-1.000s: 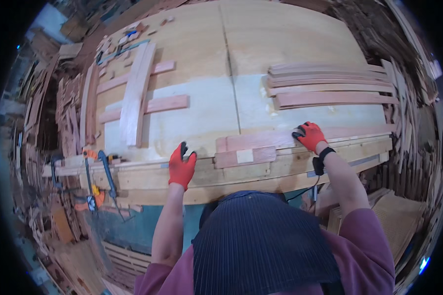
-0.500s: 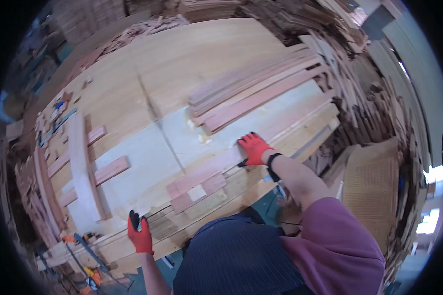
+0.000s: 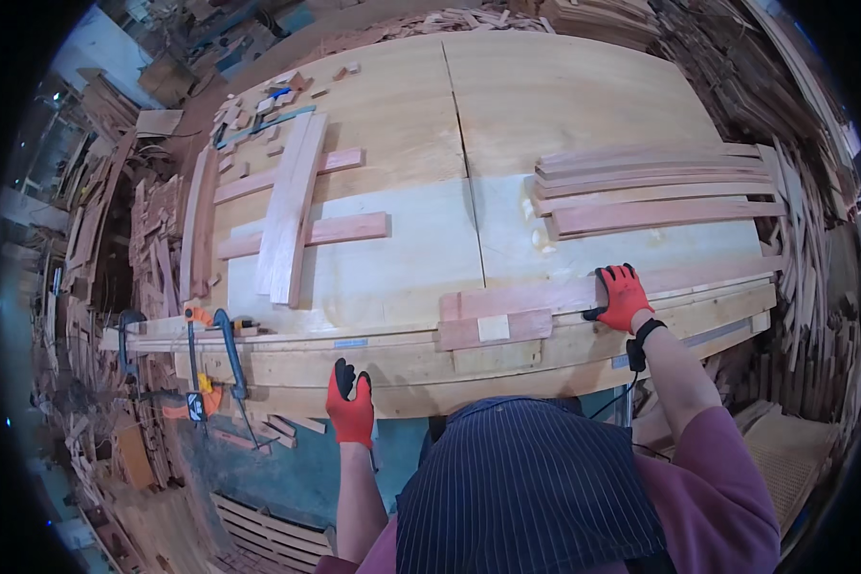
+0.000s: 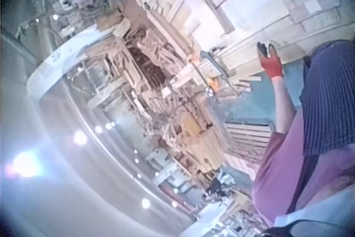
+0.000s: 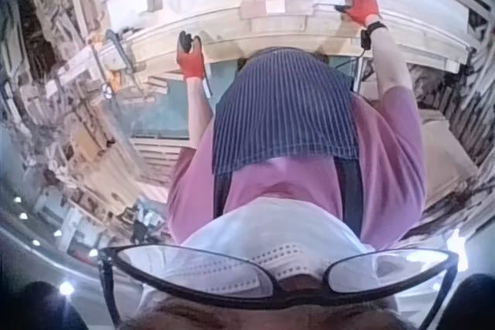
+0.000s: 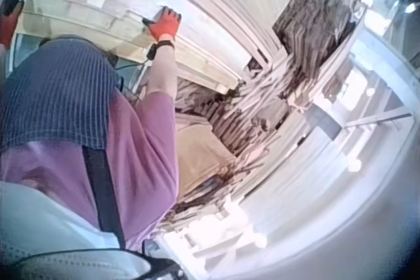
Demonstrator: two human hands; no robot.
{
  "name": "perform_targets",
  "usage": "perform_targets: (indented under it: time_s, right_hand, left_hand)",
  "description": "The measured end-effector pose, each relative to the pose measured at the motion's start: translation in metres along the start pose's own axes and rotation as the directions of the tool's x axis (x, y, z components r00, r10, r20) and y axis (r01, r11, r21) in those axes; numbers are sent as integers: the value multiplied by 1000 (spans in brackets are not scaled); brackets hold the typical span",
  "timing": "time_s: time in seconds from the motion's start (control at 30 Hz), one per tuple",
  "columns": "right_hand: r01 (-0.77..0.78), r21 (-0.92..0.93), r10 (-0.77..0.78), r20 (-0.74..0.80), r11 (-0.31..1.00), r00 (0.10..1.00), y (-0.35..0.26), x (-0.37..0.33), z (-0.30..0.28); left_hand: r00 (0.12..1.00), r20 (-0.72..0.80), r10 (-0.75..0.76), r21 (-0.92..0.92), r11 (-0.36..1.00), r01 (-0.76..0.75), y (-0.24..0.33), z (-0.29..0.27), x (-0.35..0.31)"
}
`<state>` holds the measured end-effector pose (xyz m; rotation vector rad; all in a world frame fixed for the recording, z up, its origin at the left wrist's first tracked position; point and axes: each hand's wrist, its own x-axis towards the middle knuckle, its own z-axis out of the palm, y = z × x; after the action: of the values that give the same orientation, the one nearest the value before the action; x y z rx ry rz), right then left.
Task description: The recorder uses a table saw to cut thin wooden strips into smaller segments.
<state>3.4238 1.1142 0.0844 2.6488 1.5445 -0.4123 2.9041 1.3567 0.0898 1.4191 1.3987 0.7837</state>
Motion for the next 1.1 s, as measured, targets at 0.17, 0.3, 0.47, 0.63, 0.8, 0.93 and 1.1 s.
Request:
perform_targets:
  time_s: [0.17, 0.3, 0.47, 0.63, 0.8, 0.93, 1.1]
  right_hand:
    - [-19, 29, 19, 12, 999, 1000, 4, -7, 1]
    - [-17, 55, 19, -26, 998, 999, 2, -15, 5]
    - [-36, 45, 38, -32, 998, 999, 0, -23, 8]
    - [-17, 2, 17, -94, 1000, 995, 9, -20, 32]
    - [-65, -21, 62, -88, 998, 994, 6, -16, 25]
    - [-76, -39, 76, -6, 996, 997, 5, -8, 21]
    - [-76, -46, 75, -29, 996, 997, 9, -6, 30]
  left_hand:
    - [998, -39, 56, 117, 992, -51, -14, -30, -41]
    - [996, -71, 58, 80, 995, -52, -30, -60, -79]
    - [995, -89, 36, 178, 984, -20, -30, -88, -144]
    - [990, -108, 85, 254, 966, -55, -59, -121, -206]
    - [990, -138, 24, 255, 967, 12, -73, -152, -275]
    - [970, -223, -99, 210, 967, 147, -85, -181, -332]
    - [930, -289, -229, 100, 959, 267, -97, -190, -386]
